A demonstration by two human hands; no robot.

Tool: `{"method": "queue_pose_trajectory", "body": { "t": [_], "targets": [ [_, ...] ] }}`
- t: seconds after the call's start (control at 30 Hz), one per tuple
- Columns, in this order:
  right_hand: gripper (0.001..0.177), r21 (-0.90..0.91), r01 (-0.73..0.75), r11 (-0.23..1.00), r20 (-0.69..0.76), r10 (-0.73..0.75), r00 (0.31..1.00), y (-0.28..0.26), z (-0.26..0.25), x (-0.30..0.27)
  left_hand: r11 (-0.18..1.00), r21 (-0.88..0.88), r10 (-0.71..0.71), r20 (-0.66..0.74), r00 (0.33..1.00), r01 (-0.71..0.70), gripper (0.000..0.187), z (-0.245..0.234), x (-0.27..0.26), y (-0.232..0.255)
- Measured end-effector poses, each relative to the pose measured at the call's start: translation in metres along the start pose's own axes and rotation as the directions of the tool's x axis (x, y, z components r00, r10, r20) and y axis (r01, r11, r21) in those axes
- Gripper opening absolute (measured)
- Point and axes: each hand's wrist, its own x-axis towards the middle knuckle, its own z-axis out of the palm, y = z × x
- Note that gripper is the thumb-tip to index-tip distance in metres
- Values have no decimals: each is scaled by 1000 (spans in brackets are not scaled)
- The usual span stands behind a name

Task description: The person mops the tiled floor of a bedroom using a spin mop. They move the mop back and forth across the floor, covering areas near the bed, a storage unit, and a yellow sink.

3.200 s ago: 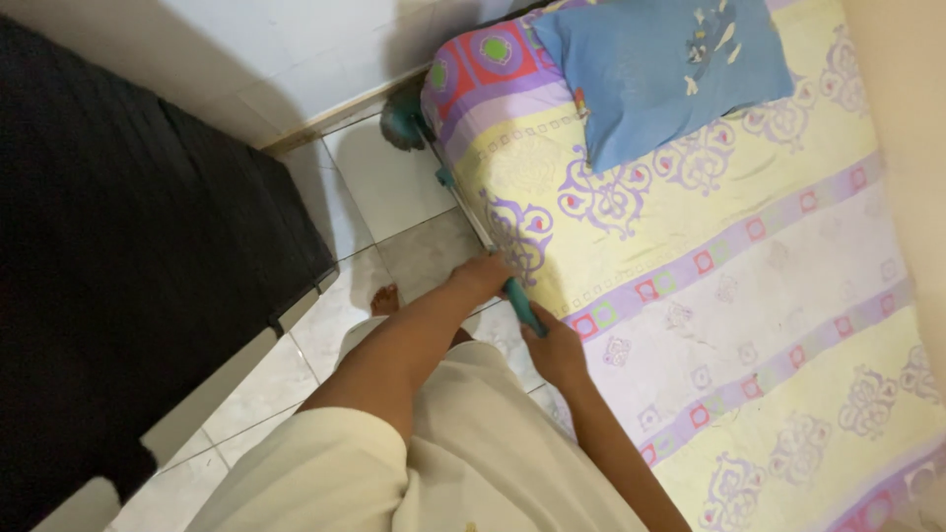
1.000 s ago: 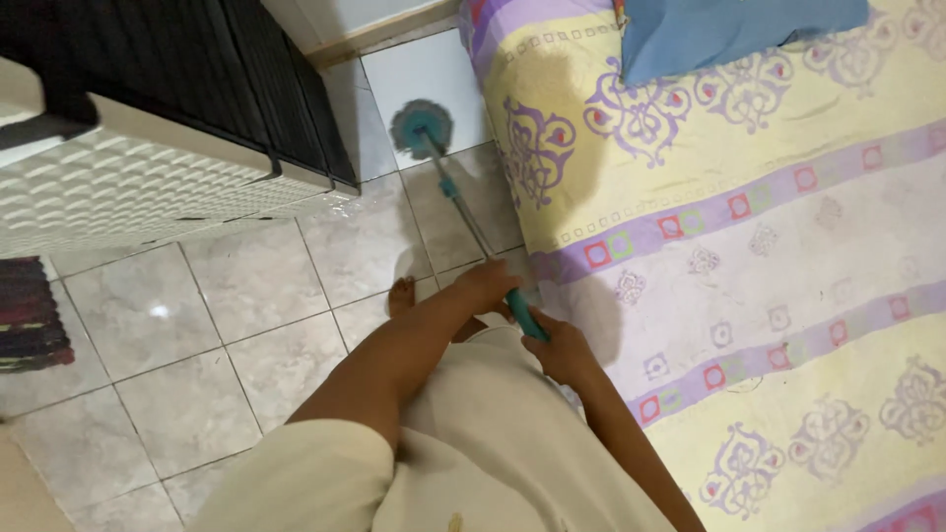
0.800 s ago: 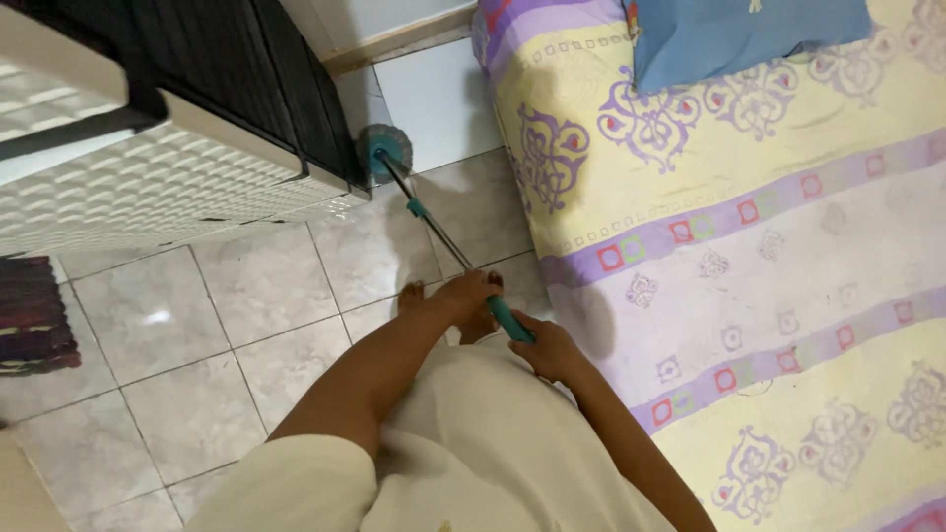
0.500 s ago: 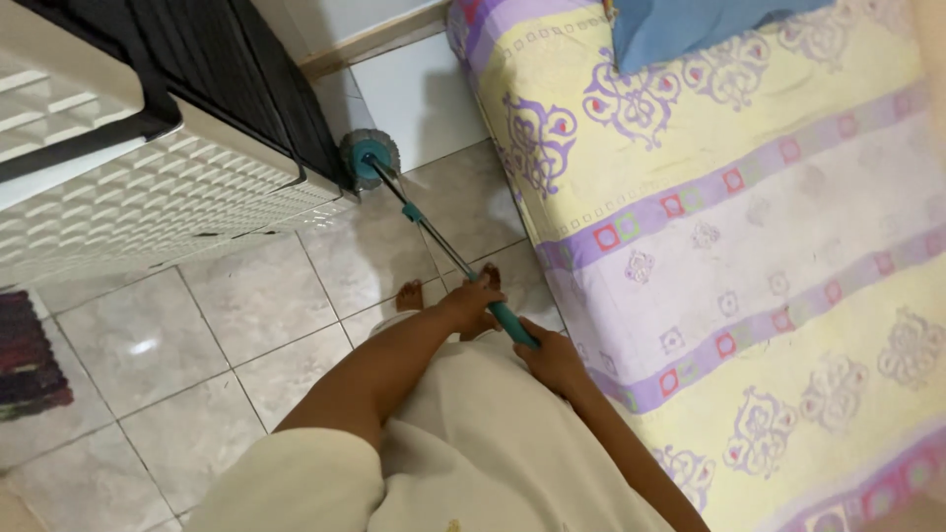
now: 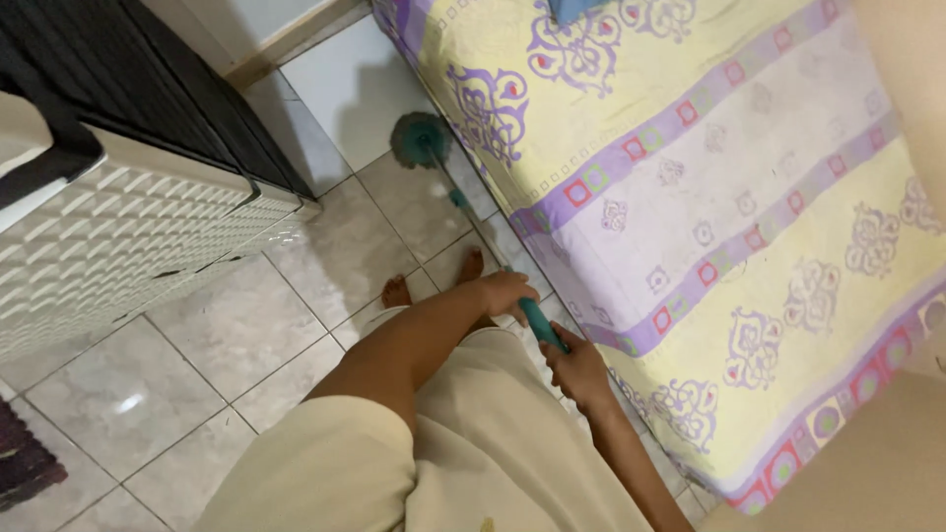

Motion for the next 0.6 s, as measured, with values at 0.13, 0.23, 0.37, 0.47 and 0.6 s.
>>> {"method": "queue_pose_trajectory", "body": {
  "t": [0.13, 0.23, 0.37, 0.47, 0.6],
  "targets": [
    [61, 80, -36, 996, 29, 34, 999, -22, -7, -8, 996, -78, -32, 73, 997, 37, 56, -41, -15, 31],
    [81, 178, 20, 984, 88, -37, 995, -22, -13, -8, 934, -350, -55, 40, 998, 65, 60, -54, -24, 42],
    [70, -262, 159, 952, 22, -159, 987, -11, -3, 2, 969, 239, -68, 19, 998, 61, 76, -8, 7, -2],
    [59, -427, 229, 875, -10, -257, 966, -8, 5, -5, 941, 340, 10, -28, 1000, 0, 76, 1, -9, 0],
    [56, -527, 302, 794, 22, -342, 939, 7, 2, 10, 934, 355, 12, -112, 994, 29, 73, -1, -24, 12]
  ]
}}
